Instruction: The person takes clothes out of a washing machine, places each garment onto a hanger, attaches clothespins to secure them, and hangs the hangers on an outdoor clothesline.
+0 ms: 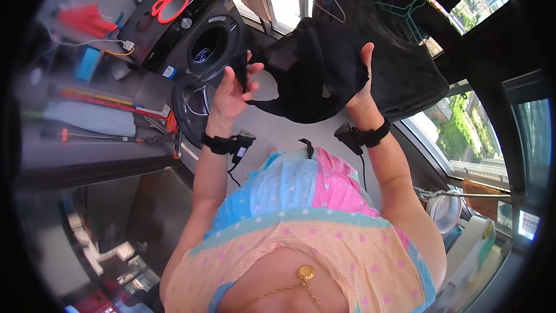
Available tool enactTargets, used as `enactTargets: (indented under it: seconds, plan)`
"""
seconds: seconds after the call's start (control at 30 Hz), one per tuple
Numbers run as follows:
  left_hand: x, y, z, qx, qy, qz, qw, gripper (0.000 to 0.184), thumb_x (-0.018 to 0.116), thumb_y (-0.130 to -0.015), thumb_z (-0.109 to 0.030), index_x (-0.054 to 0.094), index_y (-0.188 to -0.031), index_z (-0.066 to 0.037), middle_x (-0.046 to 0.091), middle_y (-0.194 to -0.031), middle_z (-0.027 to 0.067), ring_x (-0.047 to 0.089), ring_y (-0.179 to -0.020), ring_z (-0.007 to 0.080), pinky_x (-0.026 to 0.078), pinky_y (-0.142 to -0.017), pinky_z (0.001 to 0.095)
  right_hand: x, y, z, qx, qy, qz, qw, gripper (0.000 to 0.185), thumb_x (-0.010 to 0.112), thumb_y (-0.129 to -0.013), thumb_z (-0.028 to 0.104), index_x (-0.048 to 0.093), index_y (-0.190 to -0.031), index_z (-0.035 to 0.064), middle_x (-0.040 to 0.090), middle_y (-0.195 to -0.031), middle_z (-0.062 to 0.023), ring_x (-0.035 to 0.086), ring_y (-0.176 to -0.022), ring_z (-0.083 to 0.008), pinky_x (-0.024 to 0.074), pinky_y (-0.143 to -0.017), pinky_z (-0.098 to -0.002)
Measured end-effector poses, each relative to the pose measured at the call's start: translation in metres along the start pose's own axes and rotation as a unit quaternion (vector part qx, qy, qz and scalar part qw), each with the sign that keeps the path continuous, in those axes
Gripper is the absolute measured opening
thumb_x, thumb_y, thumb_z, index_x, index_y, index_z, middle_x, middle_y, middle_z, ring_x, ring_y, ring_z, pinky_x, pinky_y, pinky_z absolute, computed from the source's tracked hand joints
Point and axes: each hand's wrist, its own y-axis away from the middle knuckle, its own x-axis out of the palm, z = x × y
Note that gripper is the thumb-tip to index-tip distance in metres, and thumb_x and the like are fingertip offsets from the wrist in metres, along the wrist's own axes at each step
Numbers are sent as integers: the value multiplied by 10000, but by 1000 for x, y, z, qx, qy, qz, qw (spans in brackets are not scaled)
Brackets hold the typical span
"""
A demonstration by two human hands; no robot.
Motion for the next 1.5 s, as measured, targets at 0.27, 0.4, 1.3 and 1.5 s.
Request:
enactTargets:
  seconds: [0.27,0.4,1.3,1.5]
  plan:
    - [23,-45,61,-83,-138,11,987,474,756,-765,-286,573,-1128,-43,611,-901,8,587,-879,113,434,-598,225,-15,-1,5,49,-60,106,991,738,477,-866,576,382,-1325,6,548,-1218,-201,646,-923,-324,570,-575,-334]
    - [30,-43,47,0,-341,-84,936,218,718,-766,-96,651,-959,-21,641,-861,12,581,-777,90,416,-627,212,-26,9,40,63,-27,118,991,717,473,-887,538,369,-1322,-23,544,-1223,-205,635,-960,-324,578,-607,-337]
    - [-32,-54,-18,-6,-212,-217,953,254,604,-860,-78,582,-1099,4,635,-976,72,609,-880,139,477,-799,273,-58,-201,114,-322,885,-165,294,224,606,-814,170,623,-982,23,605,-923,-135,577,-878,-302,463,-774,-379]
    - [-48,-78,-50,-28,-194,-144,970,321,583,-879,-93,504,-1167,23,635,-987,103,628,-867,167,503,-792,299,-41,-269,114,-314,929,-158,114,158,628,-795,188,612,-869,49,577,-850,-118,564,-853,-312,461,-737,-411]
